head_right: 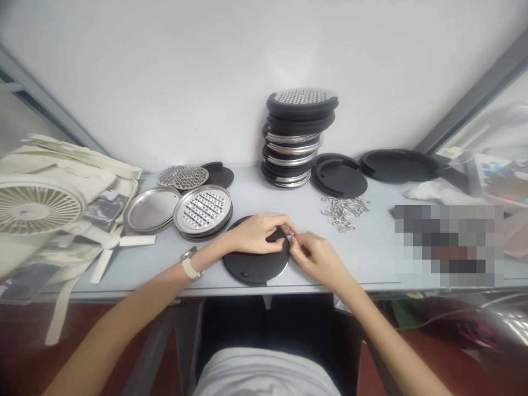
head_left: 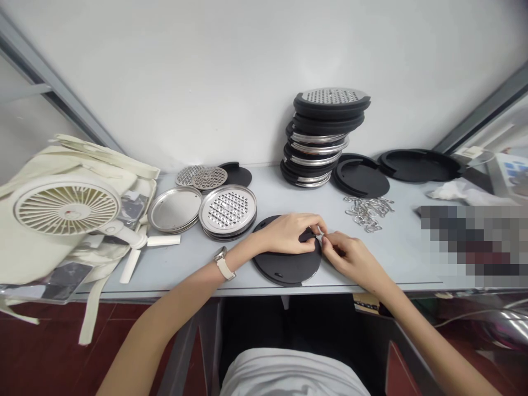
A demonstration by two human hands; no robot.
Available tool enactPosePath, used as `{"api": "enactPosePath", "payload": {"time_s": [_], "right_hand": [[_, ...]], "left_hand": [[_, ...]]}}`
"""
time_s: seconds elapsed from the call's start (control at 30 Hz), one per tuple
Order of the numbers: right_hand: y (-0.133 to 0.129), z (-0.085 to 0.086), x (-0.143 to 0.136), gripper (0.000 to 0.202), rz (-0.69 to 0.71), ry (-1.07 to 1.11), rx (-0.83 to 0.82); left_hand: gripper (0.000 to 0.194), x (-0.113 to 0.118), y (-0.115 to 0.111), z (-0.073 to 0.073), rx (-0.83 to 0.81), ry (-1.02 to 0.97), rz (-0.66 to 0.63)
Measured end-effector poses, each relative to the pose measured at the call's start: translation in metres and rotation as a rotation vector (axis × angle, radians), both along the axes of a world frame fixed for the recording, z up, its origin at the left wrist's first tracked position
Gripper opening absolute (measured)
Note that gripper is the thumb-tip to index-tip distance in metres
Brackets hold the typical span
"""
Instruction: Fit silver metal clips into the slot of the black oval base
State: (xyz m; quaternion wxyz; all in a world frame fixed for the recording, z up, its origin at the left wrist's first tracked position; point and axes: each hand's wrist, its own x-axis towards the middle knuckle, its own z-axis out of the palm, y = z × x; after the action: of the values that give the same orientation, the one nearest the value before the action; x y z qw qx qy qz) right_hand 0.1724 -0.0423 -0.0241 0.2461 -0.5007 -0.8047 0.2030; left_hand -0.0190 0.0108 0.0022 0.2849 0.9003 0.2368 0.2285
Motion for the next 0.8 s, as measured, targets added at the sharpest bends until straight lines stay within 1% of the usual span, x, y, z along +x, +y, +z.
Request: {"api": "enactPosePath", "payload": {"time_s": [0.07, 0.2, 0.37, 0.43, 0.6, 0.8], "right_hand": [[-0.0001, 0.0001, -0.0001, 0.034, 0.000, 0.003, 0.003], [-0.0001, -0.0014, 0.0002, 0.034, -0.010, 0.009, 0.002], [0.0006, -0.0031, -0.0002, 0.034, -0.014, 0.007, 0.000], [0.0010, -0.0034, -0.0004, 0.034, -0.015, 0.003, 0.002], [0.0017, -0.0028, -0.0009, 0.033, 0.001, 0.000, 0.008], [0.0010, -0.0017, 0.0003, 0.034, 0.031, 0.006, 0.008]], "left_hand": [[0.028, 0.0007, 0.0004, -0.0013, 0.032, -0.012, 0.012], [0.028, 0.0013, 0.0008, -0.0030, 0.059, 0.008, 0.075], [0.028, 0.0007, 0.0010, -0.0014, 0.038, 0.027, 0.073], [0.029, 0.0006, 0.0004, -0.0005, 0.017, 0.020, 0.056], [0.035, 0.0016, -0.0021, -0.0009, -0.031, -0.017, -0.035], [0.035, 0.0020, -0.0028, -0.0022, -0.034, -0.022, -0.048]]}}
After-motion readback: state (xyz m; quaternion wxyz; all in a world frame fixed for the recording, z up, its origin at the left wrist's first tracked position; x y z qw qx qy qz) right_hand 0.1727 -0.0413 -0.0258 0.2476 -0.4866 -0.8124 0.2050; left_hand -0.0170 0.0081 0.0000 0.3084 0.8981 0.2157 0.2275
